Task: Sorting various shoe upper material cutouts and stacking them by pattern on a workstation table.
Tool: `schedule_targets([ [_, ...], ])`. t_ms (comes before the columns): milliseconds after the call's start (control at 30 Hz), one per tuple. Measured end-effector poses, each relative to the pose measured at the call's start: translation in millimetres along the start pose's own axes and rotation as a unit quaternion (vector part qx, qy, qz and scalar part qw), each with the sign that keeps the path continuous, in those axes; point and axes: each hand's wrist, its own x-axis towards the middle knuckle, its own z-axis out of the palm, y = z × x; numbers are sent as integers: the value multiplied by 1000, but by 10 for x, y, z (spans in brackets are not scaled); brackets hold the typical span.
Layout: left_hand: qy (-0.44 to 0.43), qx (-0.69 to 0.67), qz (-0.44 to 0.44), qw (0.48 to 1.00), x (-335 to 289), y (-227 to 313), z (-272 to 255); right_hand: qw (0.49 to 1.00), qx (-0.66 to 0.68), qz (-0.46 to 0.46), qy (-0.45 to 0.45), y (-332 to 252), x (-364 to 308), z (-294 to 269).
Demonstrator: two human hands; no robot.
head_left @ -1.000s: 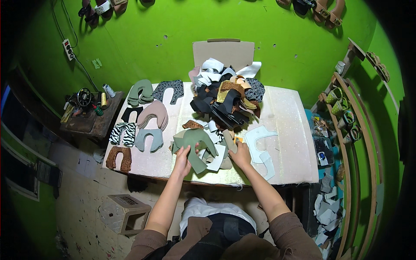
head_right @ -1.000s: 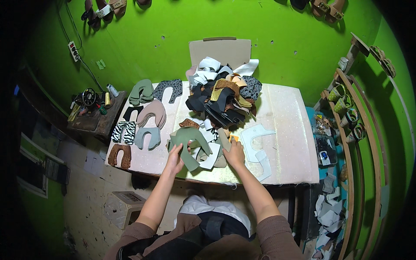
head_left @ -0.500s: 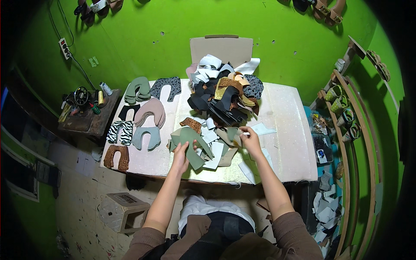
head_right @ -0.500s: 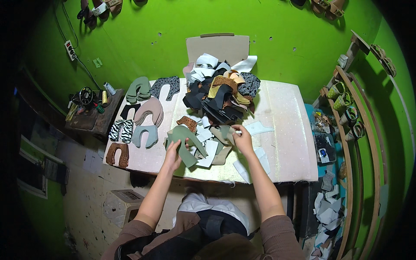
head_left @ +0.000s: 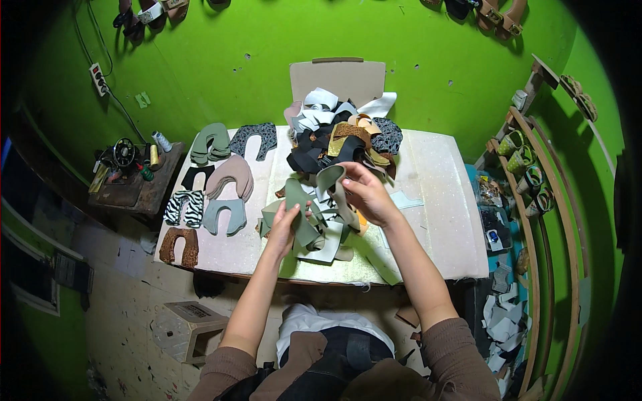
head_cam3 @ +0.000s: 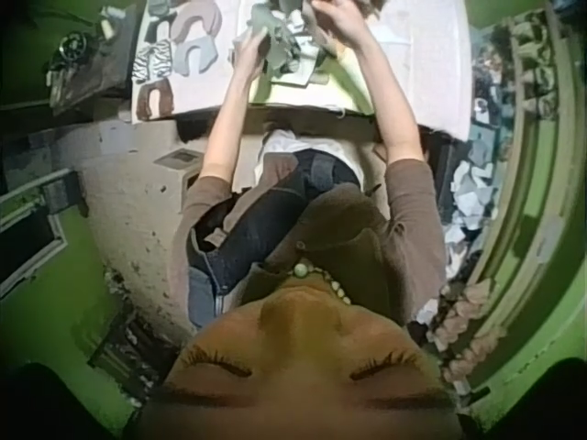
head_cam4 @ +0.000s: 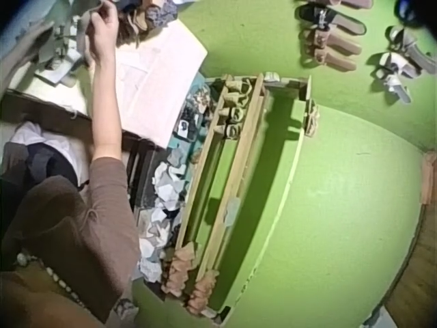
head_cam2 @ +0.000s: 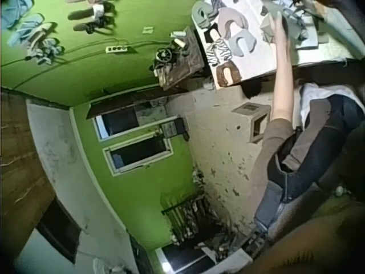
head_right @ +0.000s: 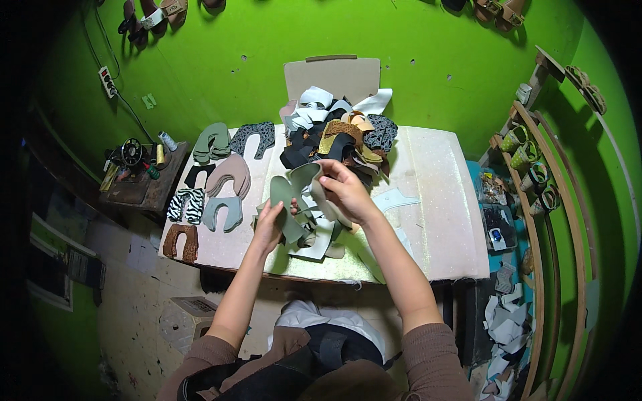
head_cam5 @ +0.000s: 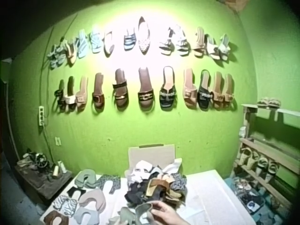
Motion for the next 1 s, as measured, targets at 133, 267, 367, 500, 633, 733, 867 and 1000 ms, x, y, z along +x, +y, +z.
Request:
schedule_targets([
  [133,-3,-2,-7,1000,-16,-39,168,970,-228,-22,78,361,212,-11],
  [267,85,112,13,990,178,-190,121,855,-487,-160,78,703,264,91],
  [367,117,86,12,989,208,-253,59,831,-533,-132,84,867,172,13],
  [500,141,67,13,988,284,-203,-72,690,-688,-183,132,1102,-133,35],
  [633,102,83,-12,991,350,-71,-67,687,-662,-239,180,1262,-127,-121],
  [733,81,81,-14,993,392,19,-274,718,-617,-268,179,1213,38,-64],
  [867,45,55,-57,996,500,232,-593,763,-578,-228,179,1029,258,91],
  [1000,39,37,-101,993,579,425,-895,702,-665,-212,144,816,453,229],
])
